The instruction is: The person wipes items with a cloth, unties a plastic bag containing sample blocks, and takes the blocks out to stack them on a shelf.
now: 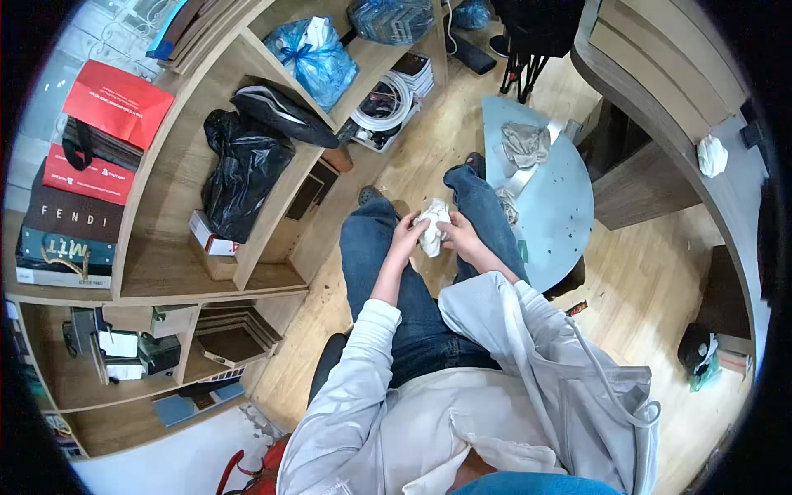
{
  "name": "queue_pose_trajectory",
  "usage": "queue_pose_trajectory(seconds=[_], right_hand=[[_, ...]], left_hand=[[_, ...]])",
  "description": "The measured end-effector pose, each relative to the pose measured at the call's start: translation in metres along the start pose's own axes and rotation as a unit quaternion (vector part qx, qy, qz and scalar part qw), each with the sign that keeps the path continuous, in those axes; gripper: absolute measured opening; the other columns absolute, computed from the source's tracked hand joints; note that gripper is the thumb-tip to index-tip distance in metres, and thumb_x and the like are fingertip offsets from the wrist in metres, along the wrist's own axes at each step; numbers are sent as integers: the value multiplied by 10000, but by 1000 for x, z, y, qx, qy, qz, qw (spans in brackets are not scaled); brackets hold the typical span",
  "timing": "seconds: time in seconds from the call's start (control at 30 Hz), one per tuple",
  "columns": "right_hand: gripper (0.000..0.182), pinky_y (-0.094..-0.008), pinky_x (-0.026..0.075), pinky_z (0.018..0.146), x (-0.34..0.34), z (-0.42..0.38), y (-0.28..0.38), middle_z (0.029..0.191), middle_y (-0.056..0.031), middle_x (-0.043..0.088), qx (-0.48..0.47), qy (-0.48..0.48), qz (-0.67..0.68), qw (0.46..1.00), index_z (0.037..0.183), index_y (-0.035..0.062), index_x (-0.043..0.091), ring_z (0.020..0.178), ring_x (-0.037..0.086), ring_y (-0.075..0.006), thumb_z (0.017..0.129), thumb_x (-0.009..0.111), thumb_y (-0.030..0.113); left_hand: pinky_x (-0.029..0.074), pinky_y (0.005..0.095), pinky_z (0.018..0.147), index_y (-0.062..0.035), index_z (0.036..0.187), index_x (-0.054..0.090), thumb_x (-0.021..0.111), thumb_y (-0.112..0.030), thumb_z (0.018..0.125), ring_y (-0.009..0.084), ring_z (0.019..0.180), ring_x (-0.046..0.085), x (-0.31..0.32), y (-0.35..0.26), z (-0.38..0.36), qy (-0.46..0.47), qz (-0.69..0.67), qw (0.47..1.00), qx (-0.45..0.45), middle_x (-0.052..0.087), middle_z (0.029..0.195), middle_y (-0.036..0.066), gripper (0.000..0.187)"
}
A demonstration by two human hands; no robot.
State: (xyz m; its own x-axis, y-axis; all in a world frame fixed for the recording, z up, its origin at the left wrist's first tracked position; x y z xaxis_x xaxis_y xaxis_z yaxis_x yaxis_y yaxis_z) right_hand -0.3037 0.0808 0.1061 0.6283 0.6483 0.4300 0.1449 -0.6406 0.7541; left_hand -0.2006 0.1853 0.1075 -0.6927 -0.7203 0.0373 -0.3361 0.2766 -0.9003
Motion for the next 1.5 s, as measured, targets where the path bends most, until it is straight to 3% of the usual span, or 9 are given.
queue_pose_trajectory(seconds=[0.07, 0.17, 0.3, 0.53, 0.73, 0.83, 0.93, 1.5], right_hand=[[417, -341, 523, 660, -3, -4, -1, 1062, -108, 557, -13, 4, 11, 1000, 1185, 9, 420, 892, 593, -213, 822, 580, 139], [421, -349, 519, 683, -6, -7, -2, 1082, -106, 549, -33, 12, 34, 999, 1189, 12, 411, 925, 585, -218, 829, 578, 151], [425, -371, 511, 716, -7, -9, 1, 1107, -101, 539, -10, 35, 58, 998, 1200, 31, 397, 969, 572, -228, 839, 575, 165], [411, -410, 500, 748, 0, -14, 4, 1117, -103, 541, 18, 57, 92, 994, 1212, 45, 391, 986, 568, -243, 858, 558, 171], [390, -392, 492, 776, 0, -13, 6, 1099, -83, 556, 14, 60, 81, 995, 1205, 62, 412, 979, 574, -222, 864, 549, 193], [371, -398, 502, 753, -1, -14, 9, 1095, -84, 558, 14, 57, 83, 995, 1190, 52, 425, 980, 573, -225, 863, 548, 176], [360, -384, 502, 758, 0, -13, 9, 1093, -76, 561, 7, 91, 96, 991, 1182, 47, 433, 974, 576, -220, 863, 545, 172], [418, -388, 489, 782, -3, -8, 7, 1096, -94, 554, 15, 68, 88, 994, 1201, 48, 398, 989, 570, -219, 844, 570, 180]], left_hand=[[450, 290, 823, -7, 1260, 438, 626, -242, 807, 181, 978, 552, -2, -1, -5, -5, 6, 1000, -8, 549, 1128, 124, 544], [452, 285, 802, -35, 1264, 440, 606, -224, 812, 169, 946, 558, -2, -1, -9, 14, -119, 990, -76, 561, 1091, 91, 517], [458, 258, 704, -63, 1220, 474, 573, -198, 831, 127, 812, 565, -6, 7, -8, 14, -155, 987, -35, 581, 986, 35, 423], [463, 267, 722, -71, 1206, 488, 559, -143, 826, 133, 831, 572, -9, 7, -8, -2, -138, 990, -17, 581, 988, 27, 393], [463, 267, 729, -78, 1206, 490, 565, -135, 822, 135, 840, 571, -6, 6, -7, -1, -148, 989, -24, 581, 980, 21, 395], [469, 240, 669, -51, 1194, 503, 557, -90, 809, 116, 770, 570, -4, 3, -9, -7, -165, 986, -27, 579, 896, 14, 391], [468, 241, 680, -57, 1190, 507, 555, -96, 810, 117, 779, 571, -4, 1, -8, -8, -165, 986, -24, 579, 908, 15, 386], [454, 270, 759, -72, 1197, 494, 543, -131, 821, 126, 865, 563, -2, -5, -13, -16, -142, 989, -50, 577, 978, 16, 383]])
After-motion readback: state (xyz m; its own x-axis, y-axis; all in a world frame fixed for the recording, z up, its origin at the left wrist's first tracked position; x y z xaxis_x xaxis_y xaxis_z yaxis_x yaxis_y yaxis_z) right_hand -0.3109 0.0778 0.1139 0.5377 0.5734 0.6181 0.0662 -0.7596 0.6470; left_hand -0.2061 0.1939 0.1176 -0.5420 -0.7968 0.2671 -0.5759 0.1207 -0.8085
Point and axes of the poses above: each hand's wrist, its own z-axis towards the middle knuckle, its own x-axis out of the palm, y = z × x, the point moved 3 cm from there along z, towards the middle knuckle
